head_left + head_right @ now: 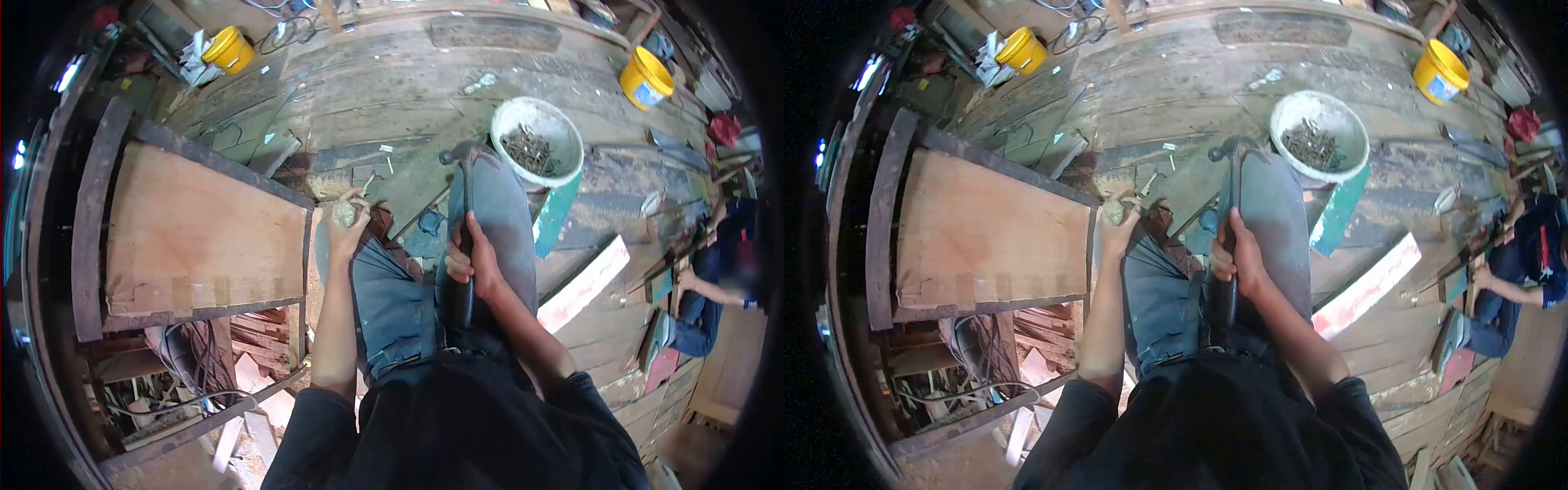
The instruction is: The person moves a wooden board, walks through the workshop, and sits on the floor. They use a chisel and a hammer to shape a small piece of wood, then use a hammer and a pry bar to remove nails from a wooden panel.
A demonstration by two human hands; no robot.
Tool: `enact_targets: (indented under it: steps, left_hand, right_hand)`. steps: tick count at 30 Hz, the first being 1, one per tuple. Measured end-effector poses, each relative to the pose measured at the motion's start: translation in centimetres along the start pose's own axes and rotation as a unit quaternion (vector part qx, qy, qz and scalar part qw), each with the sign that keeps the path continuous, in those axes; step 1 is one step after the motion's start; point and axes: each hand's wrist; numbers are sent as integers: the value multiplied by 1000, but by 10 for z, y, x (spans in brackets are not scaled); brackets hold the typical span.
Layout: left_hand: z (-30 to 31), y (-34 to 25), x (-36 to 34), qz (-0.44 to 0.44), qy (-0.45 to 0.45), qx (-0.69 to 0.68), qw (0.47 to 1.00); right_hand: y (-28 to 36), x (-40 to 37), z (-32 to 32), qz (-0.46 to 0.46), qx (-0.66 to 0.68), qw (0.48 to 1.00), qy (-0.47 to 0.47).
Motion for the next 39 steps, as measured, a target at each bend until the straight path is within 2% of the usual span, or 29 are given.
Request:
enact_targets:
  steps: [1,3,8,10,12,13,14,16,17,18,19,21,22,23,25,27,28,30,31,32,33,35,39]
  left_hand:
    - [0,-3,-1,12,-6,6,1000]
    - [1,4,2,14,-5,-30,999]
    - [1,16,0,19,-19,-51,998]
    - [2,14,1,26,6,-42,999]
    - [3,17,1,15,2,-50,999]
    - [3,19,1,5,15,-52,999]
    - [5,9,-1,-3,7,-10,1000]
    - [5,12,-1,26,9,-56,998]
    - [5,14,-1,48,24,-97,994]
    - [4,19,1,7,16,-70,997]
    - [4,22,1,6,11,-72,997]
    - [2,21,2,23,2,-98,995]
    - [3,21,2,31,7,-95,995]
    - [4,22,3,28,-1,-97,995]
    - [3,30,4,-27,0,-63,998]
    - [-6,42,1,-17,-1,-110,994]
    - [-9,40,-3,-33,20,-134,990]
    - [-2,32,7,-57,36,-152,986]
    - [-4,31,3,-35,35,-134,990]
    - [-6,28,0,-14,34,-116,993]
    - [-8,23,1,4,32,-97,995]
    - [-5,18,-2,-12,47,-62,997]
    - [-5,21,3,19,24,-70,997]
  right_hand:
    - [1,1,-4,-2,-12,1000,12]
    - [0,-1,-11,-8,-157,987,-37]
    - [-8,-11,-23,-79,-260,962,9]
    - [-5,-8,-35,-108,-299,948,28]
    - [-2,-8,-50,-104,-402,909,43]
    - [3,-10,-59,-110,-411,904,48]
    - [9,-15,-72,-59,-427,897,104]
    - [23,-29,-101,49,-461,868,181]
    - [32,-34,-115,40,-465,865,183]
    - [40,-38,-128,140,-444,851,242]
    - [45,-39,-138,240,-417,824,299]
    - [39,-43,-150,254,-313,860,312]
    - [31,-44,-151,243,-289,877,298]
    - [25,-38,-140,237,-339,860,299]
    - [17,-31,-123,158,-566,784,199]
    - [7,-4,-83,-121,-605,780,104]
    - [1,-2,-73,-70,-645,753,108]
    - [10,-2,-97,-53,-625,767,133]
    - [13,-11,-108,-51,-602,783,148]
    - [18,-14,-118,10,-614,772,165]
    - [27,-20,-133,41,-590,785,184]
    - [40,-29,-161,181,-547,783,234]
    - [46,-31,-172,227,-360,840,338]
Point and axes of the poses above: each hand's wrist, its own x-axis towards the middle knuckle, its own z-axis out of the back of the hand, y = z × x, and after that the axes turned 3 degrees about z, right-handed
